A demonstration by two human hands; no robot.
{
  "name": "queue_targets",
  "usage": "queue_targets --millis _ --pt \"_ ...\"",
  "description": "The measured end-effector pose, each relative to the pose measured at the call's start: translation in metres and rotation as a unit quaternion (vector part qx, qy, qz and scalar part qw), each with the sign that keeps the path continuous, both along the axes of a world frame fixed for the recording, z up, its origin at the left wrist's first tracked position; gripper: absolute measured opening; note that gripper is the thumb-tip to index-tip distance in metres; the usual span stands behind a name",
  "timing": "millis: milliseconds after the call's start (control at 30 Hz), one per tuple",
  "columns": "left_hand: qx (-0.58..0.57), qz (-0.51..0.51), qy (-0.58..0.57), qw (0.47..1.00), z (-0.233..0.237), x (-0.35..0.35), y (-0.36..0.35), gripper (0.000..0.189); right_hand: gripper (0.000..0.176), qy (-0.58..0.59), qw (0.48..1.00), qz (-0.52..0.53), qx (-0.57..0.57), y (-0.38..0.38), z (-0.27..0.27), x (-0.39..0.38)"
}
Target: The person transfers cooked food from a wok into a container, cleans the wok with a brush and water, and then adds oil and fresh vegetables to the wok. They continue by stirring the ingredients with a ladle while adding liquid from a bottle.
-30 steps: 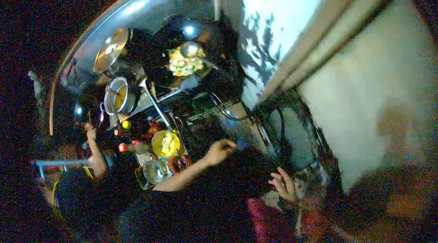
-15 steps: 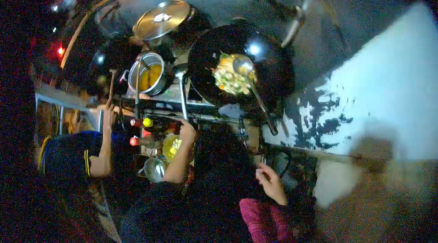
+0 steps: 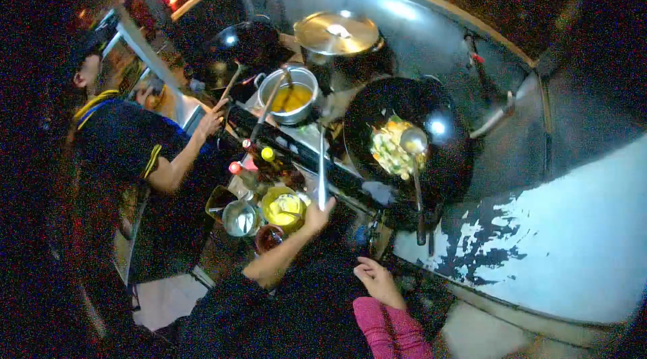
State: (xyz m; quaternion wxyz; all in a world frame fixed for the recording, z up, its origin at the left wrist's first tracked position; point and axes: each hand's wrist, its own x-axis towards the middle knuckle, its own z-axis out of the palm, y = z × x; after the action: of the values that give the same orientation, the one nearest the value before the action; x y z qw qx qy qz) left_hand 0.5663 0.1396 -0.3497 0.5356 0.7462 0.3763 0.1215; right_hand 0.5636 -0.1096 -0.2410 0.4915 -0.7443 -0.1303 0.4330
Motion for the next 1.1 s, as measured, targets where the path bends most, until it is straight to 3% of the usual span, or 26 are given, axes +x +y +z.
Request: queue_targets --millis 67,133,200,233,267,333,400,433,467,533,567,600,633,667,700,733,767,800,900,933,1000,1067,1100 --pt "-0.016 0.010 0.023 1.000 -0.004 -0.024 -0.041 0.046 0.049 -0.005 1.000 0.007 -0.011 0.005 0.017 -0.002" --pt "-0.126 -0.066 0.024 0.990 0.066 -0.033 -0.068 0.038 0.059 -0.017 0.999 0.031 -0.006 -0.001 -0.005 0.001" --pt "-0.131 -0.125 -0.075 0.981 0.064 -0.025 -0.101 0.036 0.071 -0.026 0.997 0.018 0.073 -0.008 -0.020 0.007" --pt "-0.153 -0.185 -0.107 0.965 0.072 -0.015 -0.114 0.036 0.077 0.033 0.990 0.028 0.138 -0.002 0.008 0.019" --pt "-0.173 -0.246 -0.138 0.944 0.085 -0.004 -0.124 0.036 0.070 -0.031 0.980 -0.003 0.195 -0.002 0.006 0.024" --pt "-0.086 -0.317 -0.195 0.924 0.098 0.014 -0.141 0.043 0.058 -0.096 0.983 -0.038 0.155 -0.018 0.021 0.042" --pt "0.023 -0.310 -0.288 0.906 0.068 0.036 -0.155 0.044 0.045 -0.053 0.985 -0.167 -0.010 -0.039 0.021 0.060" --pt "-0.120 -0.224 -0.201 0.946 0.063 0.042 -0.165 0.046 0.037 -0.128 0.965 -0.219 0.060 -0.054 -0.001 0.069" --pt "-0.256 -0.130 -0.103 0.952 0.065 0.044 -0.172 0.048 0.033 -0.176 0.963 -0.206 0.002 -0.070 0.002 0.081" --pt "-0.219 -0.106 0.001 0.970 0.032 0.052 -0.184 0.065 0.029 -0.180 0.965 -0.188 -0.034 -0.086 0.036 0.097" --pt "-0.318 -0.105 0.019 0.942 0.000 0.062 -0.196 0.062 0.027 -0.193 0.961 -0.192 -0.046 -0.084 0.060 0.096" --pt "-0.414 -0.131 0.062 0.899 0.001 0.071 -0.199 0.061 0.020 -0.259 0.953 -0.130 -0.092 -0.093 0.063 0.107" --pt "-0.495 -0.154 0.114 0.848 0.003 0.080 -0.201 0.060 0.024 -0.315 0.930 -0.120 -0.148 -0.100 0.066 0.110" --pt "-0.495 -0.159 0.115 0.846 0.024 0.087 -0.201 0.060 0.029 -0.368 0.901 -0.108 -0.202 -0.089 0.095 0.112" --pt "-0.521 -0.120 0.063 0.843 0.045 0.094 -0.204 0.048 0.036 -0.332 0.903 -0.091 -0.258 -0.080 0.123 0.115" --pt "-0.545 -0.079 0.013 0.835 0.055 0.099 -0.211 0.036 0.036 -0.374 0.887 -0.091 -0.255 -0.089 0.108 0.129" --pt "-0.659 -0.056 -0.033 0.750 0.018 0.117 -0.220 0.030 0.036 -0.426 0.861 -0.063 -0.269 -0.092 0.114 0.138" --pt "-0.642 -0.028 -0.037 0.765 0.028 0.123 -0.215 0.028 0.036 -0.477 0.832 -0.033 -0.282 -0.087 0.124 0.147" --pt "-0.510 -0.065 -0.019 0.858 0.043 0.132 -0.187 0.029 0.031 -0.357 0.841 -0.054 -0.403 -0.059 0.175 0.171" --pt "-0.513 -0.067 -0.029 0.855 0.060 0.126 -0.174 0.032 0.031 -0.356 0.840 -0.056 -0.406 -0.052 0.186 0.179" --pt "-0.386 -0.159 0.051 0.907 0.115 0.110 -0.134 0.035 0.024 -0.370 0.816 0.007 -0.445 -0.039 0.202 0.201" --pt "-0.400 -0.163 0.038 0.901 0.076 0.107 -0.120 0.040 0.019 -0.345 0.816 0.121 -0.448 -0.032 0.198 0.247" --pt "-0.272 -0.180 0.044 0.944 0.065 0.105 -0.110 0.042 0.018 -0.344 0.816 0.115 -0.449 -0.022 0.193 0.263"
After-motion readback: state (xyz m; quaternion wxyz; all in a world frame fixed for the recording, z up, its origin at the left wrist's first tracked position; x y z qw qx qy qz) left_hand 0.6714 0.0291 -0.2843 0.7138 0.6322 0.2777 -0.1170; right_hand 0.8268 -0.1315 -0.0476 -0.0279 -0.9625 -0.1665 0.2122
